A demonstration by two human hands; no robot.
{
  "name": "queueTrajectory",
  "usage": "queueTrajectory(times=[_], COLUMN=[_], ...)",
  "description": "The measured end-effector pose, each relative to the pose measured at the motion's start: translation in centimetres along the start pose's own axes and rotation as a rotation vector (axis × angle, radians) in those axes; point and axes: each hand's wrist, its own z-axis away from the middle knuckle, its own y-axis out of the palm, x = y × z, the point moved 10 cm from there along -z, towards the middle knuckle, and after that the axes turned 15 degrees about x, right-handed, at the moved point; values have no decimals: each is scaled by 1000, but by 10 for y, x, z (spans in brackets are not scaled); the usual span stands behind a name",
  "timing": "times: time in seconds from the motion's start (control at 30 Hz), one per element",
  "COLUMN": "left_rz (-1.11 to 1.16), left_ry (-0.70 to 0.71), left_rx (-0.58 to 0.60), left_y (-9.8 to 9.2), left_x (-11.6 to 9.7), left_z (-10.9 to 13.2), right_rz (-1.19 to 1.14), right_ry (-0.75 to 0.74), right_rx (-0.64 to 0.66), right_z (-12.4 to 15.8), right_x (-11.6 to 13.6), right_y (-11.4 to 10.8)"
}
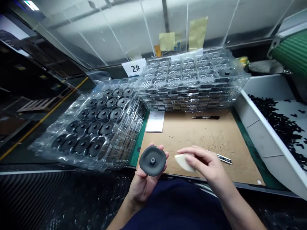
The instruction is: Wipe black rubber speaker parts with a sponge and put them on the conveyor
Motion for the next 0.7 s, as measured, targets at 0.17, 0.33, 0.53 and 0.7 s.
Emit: queueTrajectory(times=[0.17, 0.33, 0.53, 0.7], left_rz=[142, 219, 261, 298], left_ry=[-33, -26, 27, 35], left_rx=[133, 183, 135, 98], left_y=[11, 16, 12, 10], left_x=[2, 4, 8, 11], left_z=[12, 20, 26, 18], right_rz=[-44, 76, 316, 545], right_ry=[208, 249, 184, 57], right_rx=[-220, -194, -225, -195], right_z=[31, 38, 39, 29], right_x=[-93, -131, -140, -132], right_y=[-24, -14, -32, -39])
